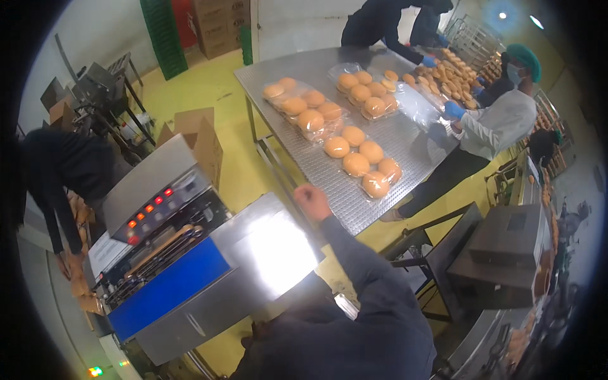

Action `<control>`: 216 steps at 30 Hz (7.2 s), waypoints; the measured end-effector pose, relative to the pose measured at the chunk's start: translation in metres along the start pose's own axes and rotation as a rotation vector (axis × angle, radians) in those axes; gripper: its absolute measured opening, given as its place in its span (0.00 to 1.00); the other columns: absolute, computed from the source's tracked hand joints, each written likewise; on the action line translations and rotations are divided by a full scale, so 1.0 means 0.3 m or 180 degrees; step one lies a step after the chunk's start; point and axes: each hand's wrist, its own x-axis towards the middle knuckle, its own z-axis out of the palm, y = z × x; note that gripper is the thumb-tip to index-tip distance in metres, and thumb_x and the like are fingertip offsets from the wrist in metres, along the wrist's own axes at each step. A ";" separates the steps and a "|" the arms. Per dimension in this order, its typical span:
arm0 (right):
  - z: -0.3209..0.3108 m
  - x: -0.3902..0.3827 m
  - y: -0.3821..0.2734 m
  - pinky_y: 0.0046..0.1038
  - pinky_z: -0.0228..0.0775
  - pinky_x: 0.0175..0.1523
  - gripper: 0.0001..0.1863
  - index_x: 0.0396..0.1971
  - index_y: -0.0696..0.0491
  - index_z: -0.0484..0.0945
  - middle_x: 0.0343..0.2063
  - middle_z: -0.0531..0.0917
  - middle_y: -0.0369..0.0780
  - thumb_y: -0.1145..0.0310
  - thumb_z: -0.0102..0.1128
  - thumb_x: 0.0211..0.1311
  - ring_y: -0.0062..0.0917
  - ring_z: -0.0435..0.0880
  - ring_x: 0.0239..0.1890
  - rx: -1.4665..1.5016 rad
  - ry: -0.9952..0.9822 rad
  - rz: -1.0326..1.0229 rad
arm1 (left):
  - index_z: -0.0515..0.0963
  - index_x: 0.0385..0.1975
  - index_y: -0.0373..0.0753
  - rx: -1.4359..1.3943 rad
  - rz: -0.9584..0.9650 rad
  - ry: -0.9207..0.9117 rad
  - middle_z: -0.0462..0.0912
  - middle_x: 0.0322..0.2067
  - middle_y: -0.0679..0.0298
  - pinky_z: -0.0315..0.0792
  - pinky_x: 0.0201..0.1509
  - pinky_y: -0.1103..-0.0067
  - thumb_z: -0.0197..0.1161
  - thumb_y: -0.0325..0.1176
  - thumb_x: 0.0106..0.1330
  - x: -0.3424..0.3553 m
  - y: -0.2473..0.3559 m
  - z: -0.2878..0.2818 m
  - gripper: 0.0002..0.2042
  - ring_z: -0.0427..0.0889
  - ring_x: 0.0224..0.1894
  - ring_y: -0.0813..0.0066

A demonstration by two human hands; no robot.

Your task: The person places buns into clear plastic bags and feeds them onto a conveyor belt for sealing. They then pick up the sealed packages from the end of the belt and place them onto a metal table.

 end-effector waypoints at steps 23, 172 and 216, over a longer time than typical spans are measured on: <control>-0.561 0.416 0.217 0.34 0.68 0.54 0.32 0.51 0.48 0.75 0.50 0.76 0.44 0.59 0.71 0.40 0.38 0.75 0.51 -0.1286 -0.0162 0.0407 | 0.73 0.47 0.33 0.0489 0.0312 -0.0961 0.78 0.44 0.56 0.68 0.54 0.75 0.55 0.37 0.67 0.103 0.937 0.044 0.16 0.75 0.47 0.71; 1.203 -0.871 -0.301 0.27 0.69 0.31 0.11 0.20 0.54 0.77 0.18 0.80 0.36 0.63 0.64 0.53 0.21 0.76 0.23 -0.0353 -0.0866 0.1348 | 0.68 0.48 0.35 -0.2679 0.0949 0.1451 0.75 0.44 0.56 0.78 0.38 0.67 0.68 0.32 0.56 -0.179 -0.164 -1.283 0.22 0.79 0.41 0.63; 1.470 -0.776 -0.510 0.21 0.70 0.41 0.08 0.26 0.58 0.76 0.26 0.80 0.37 0.69 0.55 0.62 0.21 0.80 0.32 0.0580 -0.4558 0.1132 | 0.70 0.51 0.36 -0.5378 0.1129 0.4884 0.79 0.43 0.58 0.79 0.40 0.67 0.63 0.32 0.59 -1.062 -0.587 -0.797 0.20 0.81 0.41 0.63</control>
